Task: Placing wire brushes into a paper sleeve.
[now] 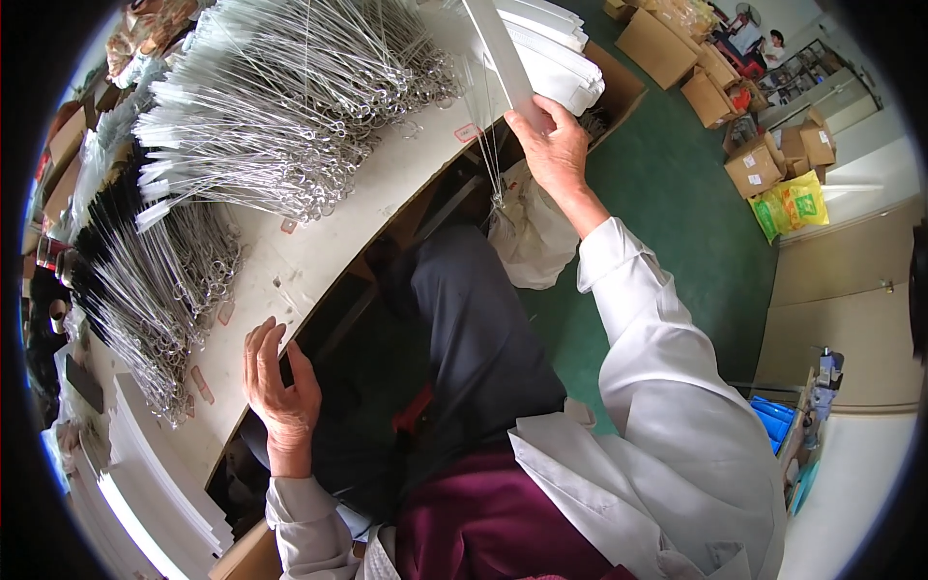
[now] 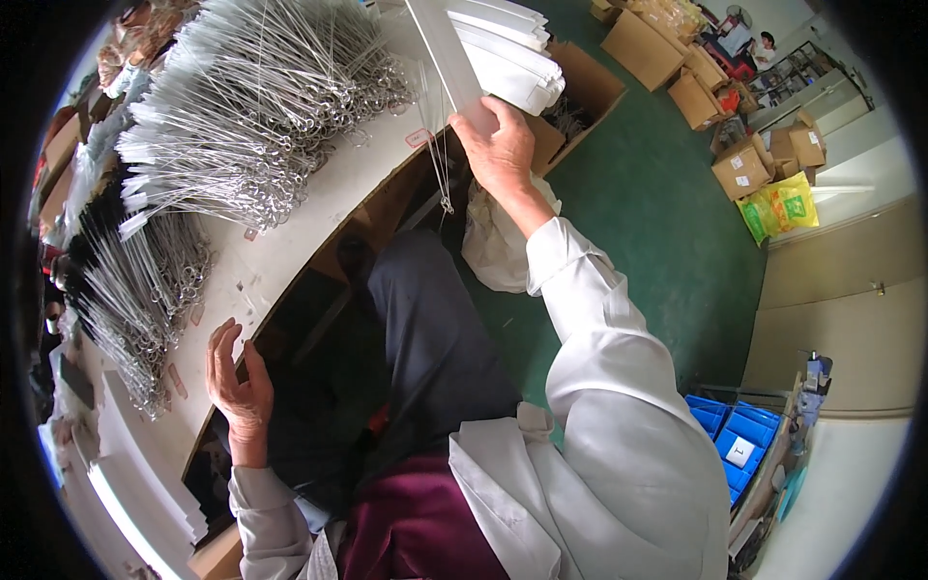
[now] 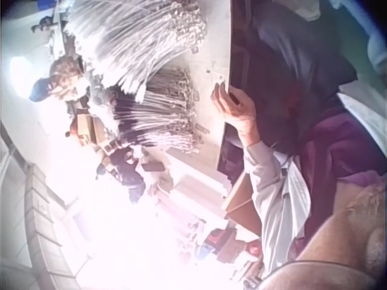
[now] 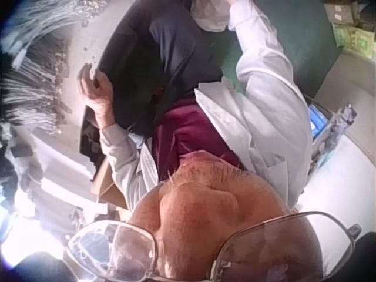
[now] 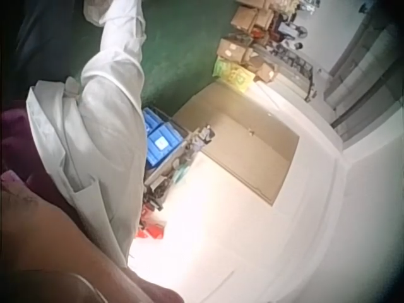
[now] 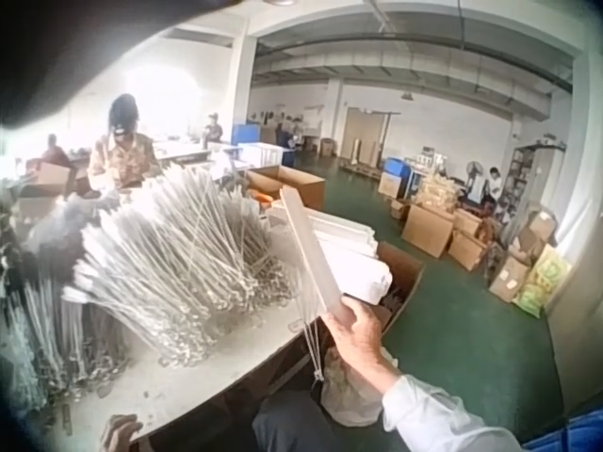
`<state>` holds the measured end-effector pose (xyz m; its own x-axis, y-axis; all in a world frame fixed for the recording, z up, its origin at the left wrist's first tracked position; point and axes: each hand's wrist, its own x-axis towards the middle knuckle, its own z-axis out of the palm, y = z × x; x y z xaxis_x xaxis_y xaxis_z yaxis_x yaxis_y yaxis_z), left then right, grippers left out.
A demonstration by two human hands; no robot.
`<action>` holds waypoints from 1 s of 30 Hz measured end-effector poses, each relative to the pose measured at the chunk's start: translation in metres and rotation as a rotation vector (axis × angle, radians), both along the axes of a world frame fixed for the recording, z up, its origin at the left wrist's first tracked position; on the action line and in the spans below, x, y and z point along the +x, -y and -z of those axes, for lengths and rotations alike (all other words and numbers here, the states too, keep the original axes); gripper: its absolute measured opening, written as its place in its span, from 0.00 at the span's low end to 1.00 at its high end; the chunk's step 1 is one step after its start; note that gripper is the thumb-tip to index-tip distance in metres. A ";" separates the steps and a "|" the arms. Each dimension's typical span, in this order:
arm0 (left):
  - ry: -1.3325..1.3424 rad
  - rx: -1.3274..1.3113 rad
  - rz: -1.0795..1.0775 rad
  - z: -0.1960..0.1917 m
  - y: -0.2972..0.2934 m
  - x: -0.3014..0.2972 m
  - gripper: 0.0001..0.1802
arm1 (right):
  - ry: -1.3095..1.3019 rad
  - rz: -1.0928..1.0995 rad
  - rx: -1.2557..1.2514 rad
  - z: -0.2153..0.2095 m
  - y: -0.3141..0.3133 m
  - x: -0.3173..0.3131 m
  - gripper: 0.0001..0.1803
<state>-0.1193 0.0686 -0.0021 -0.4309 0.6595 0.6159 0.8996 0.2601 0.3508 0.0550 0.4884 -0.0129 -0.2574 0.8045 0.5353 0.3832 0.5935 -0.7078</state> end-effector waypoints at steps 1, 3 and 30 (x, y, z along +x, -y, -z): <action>-0.001 0.001 0.001 -0.002 0.000 0.002 0.17 | -0.093 -0.060 -0.032 0.010 -0.007 0.001 0.31; 0.027 0.031 0.009 -0.006 -0.001 0.004 0.16 | -0.154 -0.122 -0.097 0.005 0.001 0.000 0.31; 0.164 -0.574 0.143 -0.088 0.000 0.056 0.44 | 0.206 -1.223 0.325 -0.049 0.215 0.003 0.30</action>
<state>-0.0637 0.0690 0.0862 -0.3730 0.9245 0.0787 0.8857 0.3295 0.3271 0.0584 0.2731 0.0362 -0.8343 -0.1727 0.5236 -0.4464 0.7689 -0.4577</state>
